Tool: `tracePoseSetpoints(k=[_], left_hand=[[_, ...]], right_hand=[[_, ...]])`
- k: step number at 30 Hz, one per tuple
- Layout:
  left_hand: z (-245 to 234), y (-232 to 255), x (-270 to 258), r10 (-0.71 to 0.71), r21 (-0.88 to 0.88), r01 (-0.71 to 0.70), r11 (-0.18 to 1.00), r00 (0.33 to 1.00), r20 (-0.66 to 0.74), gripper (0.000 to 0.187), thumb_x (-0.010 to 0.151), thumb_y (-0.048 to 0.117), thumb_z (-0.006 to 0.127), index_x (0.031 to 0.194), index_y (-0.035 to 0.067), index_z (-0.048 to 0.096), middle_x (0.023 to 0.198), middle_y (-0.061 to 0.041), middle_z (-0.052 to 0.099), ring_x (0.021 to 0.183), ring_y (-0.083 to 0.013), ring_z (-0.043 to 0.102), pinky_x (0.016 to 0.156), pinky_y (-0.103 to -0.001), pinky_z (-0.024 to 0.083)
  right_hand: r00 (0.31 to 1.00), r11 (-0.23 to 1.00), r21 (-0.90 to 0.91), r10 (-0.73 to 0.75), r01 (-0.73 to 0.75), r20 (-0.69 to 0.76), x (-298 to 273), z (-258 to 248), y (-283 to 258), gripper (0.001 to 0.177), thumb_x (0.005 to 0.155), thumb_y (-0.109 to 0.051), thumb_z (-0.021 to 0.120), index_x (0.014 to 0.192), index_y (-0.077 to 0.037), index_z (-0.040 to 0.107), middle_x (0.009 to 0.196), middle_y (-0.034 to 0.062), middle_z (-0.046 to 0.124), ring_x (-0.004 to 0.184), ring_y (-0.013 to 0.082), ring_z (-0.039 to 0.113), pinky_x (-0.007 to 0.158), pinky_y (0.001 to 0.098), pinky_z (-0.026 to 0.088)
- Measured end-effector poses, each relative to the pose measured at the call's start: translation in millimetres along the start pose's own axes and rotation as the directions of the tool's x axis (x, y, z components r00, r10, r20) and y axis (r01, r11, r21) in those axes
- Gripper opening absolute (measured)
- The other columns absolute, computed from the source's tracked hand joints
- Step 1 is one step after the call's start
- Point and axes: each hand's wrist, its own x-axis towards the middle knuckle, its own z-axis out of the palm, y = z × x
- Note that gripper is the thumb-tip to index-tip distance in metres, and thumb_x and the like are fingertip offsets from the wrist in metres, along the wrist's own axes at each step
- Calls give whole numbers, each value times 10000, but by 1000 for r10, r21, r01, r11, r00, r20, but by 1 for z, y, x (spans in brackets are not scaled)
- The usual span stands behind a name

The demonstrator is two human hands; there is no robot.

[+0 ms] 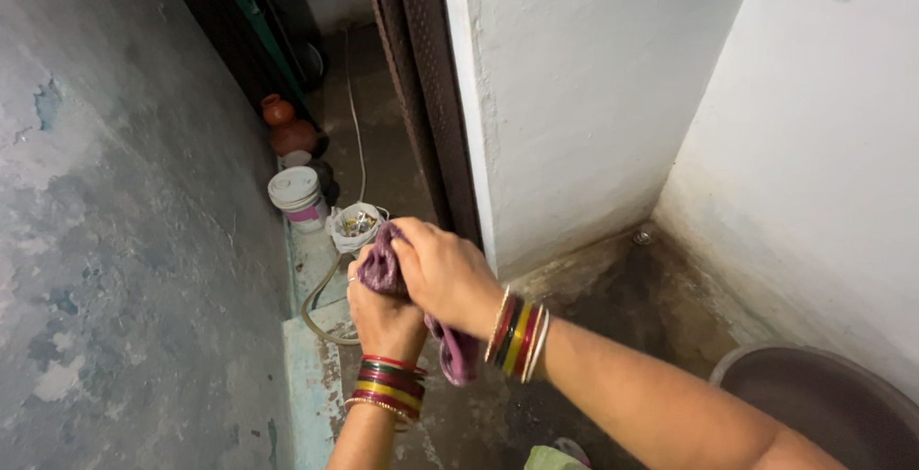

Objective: The person places a plastic basket containing a sponge and a blue item onto a wall shelf, then wipes a white bottle with a purple cloth and places it on the shelf. The person continues wiping the shelf and surrounding wall area with the cloth.

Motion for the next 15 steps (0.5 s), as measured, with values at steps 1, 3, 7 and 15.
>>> tracePoseSetpoints(k=[1,3,7,15], left_hand=[[0,3,0,62,16,-62,998,998,-2,486,712,183,839,1122,39,621,1024,-156,685,991,-364,619,839,-450,495],[-1,9,1,28,-52,-28,998,1000,9,485,695,155,850,1094,37,600,975,-126,678,923,-299,635,801,-400,513],[-1,11,16,-269,-448,247,859,963,14,328,789,102,820,997,68,570,887,-29,649,793,-120,633,711,-267,536],[0,11,37,-238,-656,50,753,950,-201,220,900,43,746,1016,69,561,954,-8,648,865,-89,636,797,-237,540]], right_hand=[[982,986,36,159,-163,100,11,-2,7,338,1026,-234,464,1214,-32,658,1026,160,738,913,304,727,809,408,572],[941,921,237,259,-309,218,28,-7,25,328,1027,-205,450,1162,-16,681,986,124,751,880,247,734,790,372,591],[975,644,736,193,-211,110,46,-9,62,295,1049,-143,490,1135,54,693,1003,120,753,885,208,701,798,343,583],[974,470,868,219,-160,60,-22,40,35,376,1040,-219,462,1348,-50,596,1262,-1,688,1168,91,631,1020,237,492]])
